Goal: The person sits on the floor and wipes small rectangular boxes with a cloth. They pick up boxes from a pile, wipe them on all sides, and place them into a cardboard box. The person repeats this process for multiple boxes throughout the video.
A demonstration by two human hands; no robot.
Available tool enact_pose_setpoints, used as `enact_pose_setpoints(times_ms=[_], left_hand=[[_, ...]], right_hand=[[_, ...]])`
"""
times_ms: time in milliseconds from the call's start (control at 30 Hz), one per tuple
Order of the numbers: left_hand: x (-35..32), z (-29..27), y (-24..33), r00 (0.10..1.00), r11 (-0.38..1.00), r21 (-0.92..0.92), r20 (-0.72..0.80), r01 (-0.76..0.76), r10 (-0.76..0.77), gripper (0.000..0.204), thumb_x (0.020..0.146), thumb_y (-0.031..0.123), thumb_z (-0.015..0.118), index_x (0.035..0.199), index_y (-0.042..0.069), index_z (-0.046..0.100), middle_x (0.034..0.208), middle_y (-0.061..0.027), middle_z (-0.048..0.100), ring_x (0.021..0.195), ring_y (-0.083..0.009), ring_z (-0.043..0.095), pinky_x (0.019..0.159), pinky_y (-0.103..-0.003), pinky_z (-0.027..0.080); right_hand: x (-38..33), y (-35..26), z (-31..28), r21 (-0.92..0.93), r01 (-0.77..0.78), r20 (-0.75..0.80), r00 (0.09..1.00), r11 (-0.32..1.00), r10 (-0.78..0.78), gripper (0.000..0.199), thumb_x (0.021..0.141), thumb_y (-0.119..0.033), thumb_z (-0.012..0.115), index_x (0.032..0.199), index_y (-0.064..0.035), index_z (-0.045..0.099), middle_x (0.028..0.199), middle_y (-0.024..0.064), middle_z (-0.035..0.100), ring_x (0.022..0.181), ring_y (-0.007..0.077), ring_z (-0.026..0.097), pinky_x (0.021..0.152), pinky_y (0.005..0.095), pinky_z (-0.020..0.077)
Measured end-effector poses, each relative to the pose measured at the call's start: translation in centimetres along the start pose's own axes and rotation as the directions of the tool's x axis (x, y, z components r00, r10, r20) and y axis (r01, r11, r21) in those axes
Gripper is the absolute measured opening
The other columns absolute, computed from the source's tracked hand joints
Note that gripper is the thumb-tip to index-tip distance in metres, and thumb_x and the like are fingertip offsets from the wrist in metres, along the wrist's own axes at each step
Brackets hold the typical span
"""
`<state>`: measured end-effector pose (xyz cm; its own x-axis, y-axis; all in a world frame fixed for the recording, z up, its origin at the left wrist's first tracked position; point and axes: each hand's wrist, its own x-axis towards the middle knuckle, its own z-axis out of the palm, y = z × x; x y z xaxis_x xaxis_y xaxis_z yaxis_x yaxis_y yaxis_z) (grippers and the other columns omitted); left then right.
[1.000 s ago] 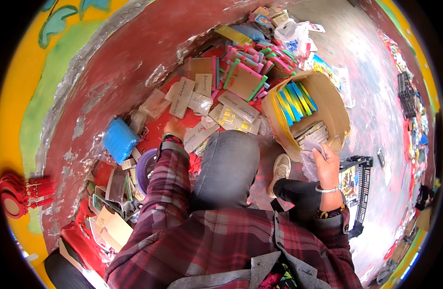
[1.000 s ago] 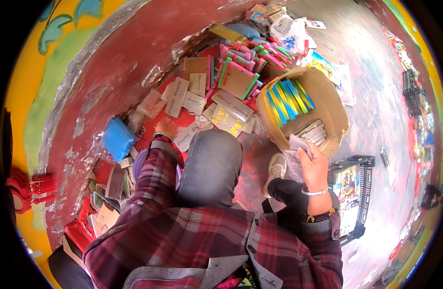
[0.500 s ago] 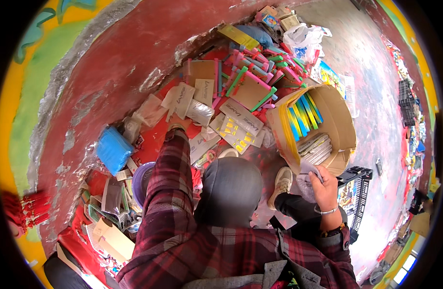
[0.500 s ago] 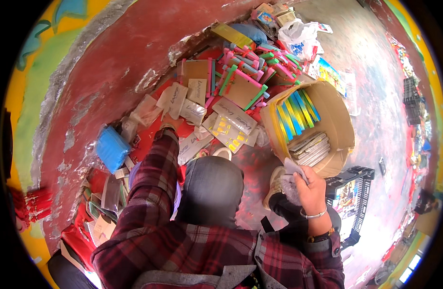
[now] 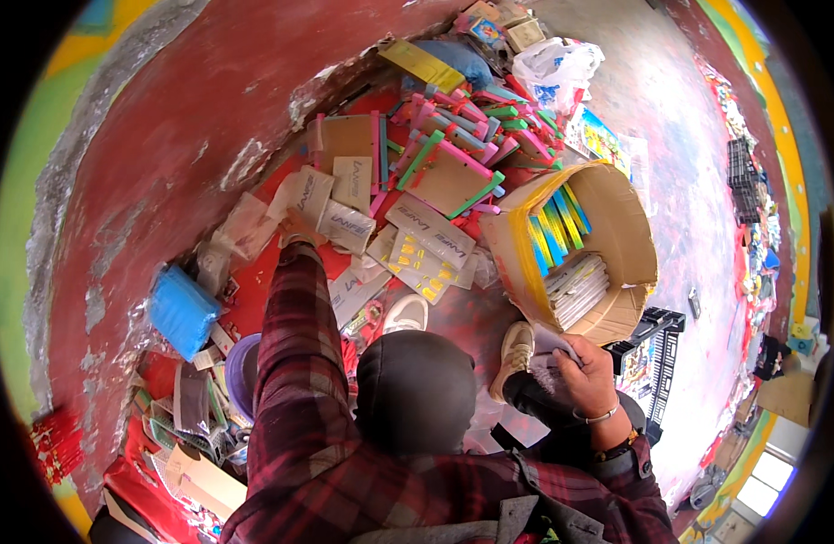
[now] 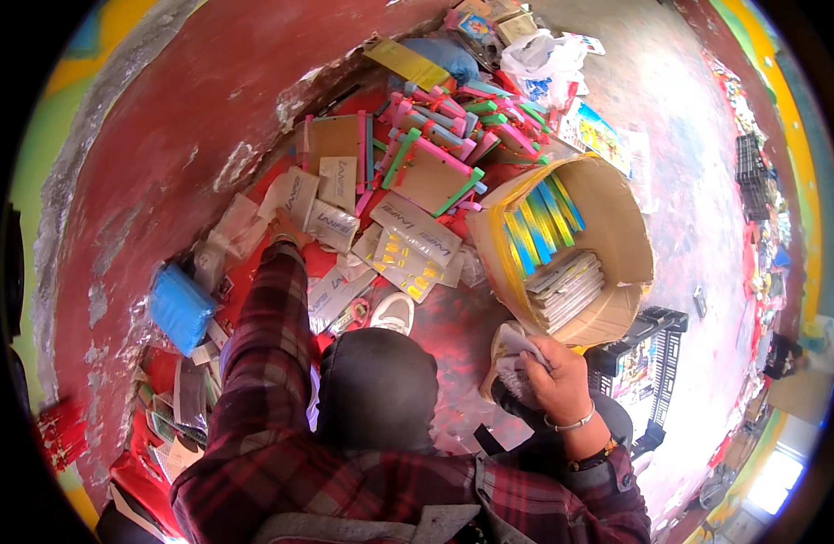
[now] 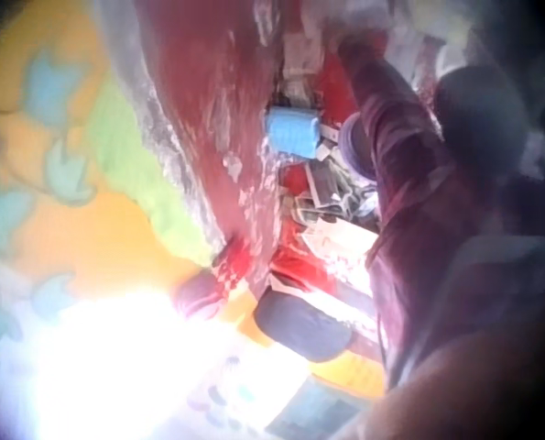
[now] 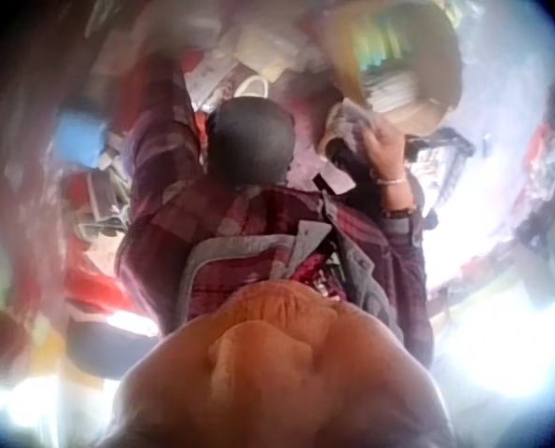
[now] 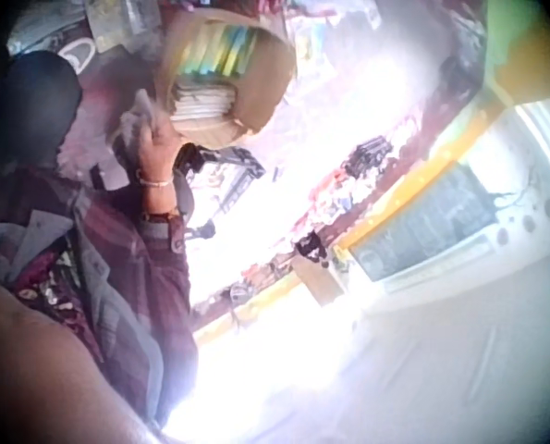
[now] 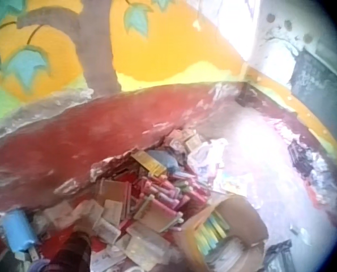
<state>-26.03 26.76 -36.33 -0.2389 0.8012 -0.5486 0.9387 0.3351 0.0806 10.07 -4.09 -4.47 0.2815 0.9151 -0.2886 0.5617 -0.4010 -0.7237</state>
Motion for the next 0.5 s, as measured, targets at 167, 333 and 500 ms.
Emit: enact_pose_setpoints(times_ms=[167, 333, 500], left_hand=[[0.8, 0.9, 0.3, 0.994, 0.988, -0.114, -0.017, 0.108, -0.11, 0.101, 0.054, 0.039, 0.081, 0.134, 0.012, 0.027, 0.133, -0.0189, 0.037, 0.123, -0.036, 0.038, 0.098, -0.046, 0.039], [-3.5, 1.9, 1.9, 0.999, 0.996, -0.082, -0.019, -0.038, 0.036, 0.09, 0.054, 0.036, 0.079, 0.128, 0.016, 0.033, 0.123, -0.0184, 0.045, 0.117, -0.0368, 0.044, 0.093, -0.048, 0.042], [-9.0, 2.9, 2.1, 0.956, 0.956, 0.009, -0.018, -0.292, 0.292, 0.086, 0.053, 0.034, 0.078, 0.124, 0.008, 0.037, 0.119, -0.0223, 0.045, 0.11, -0.0377, 0.048, 0.093, -0.044, 0.041]], right_hand=[[0.3, -0.1, 0.1, -0.043, 0.014, 0.017, 1.0, 0.999, -0.014, 0.016, 0.077, -0.006, 0.06, 0.092, 0.0001, 0.061, 0.077, 0.0141, 0.061, 0.068, 0.0244, 0.06, 0.066, 0.0297, 0.0475], [0.1, -0.6, 0.2, -0.084, 0.051, 0.042, 0.998, 0.995, -0.048, 0.015, 0.077, -0.006, 0.059, 0.091, -0.0008, 0.062, 0.076, 0.0145, 0.06, 0.068, 0.0239, 0.061, 0.065, 0.0292, 0.0473], [-0.9, -0.7, -0.4, 0.125, -0.067, 0.054, 0.997, 0.99, 0.061, 0.017, 0.08, -0.008, 0.059, 0.095, -0.0003, 0.062, 0.079, 0.0073, 0.064, 0.071, 0.0148, 0.061, 0.067, 0.0258, 0.0472]])
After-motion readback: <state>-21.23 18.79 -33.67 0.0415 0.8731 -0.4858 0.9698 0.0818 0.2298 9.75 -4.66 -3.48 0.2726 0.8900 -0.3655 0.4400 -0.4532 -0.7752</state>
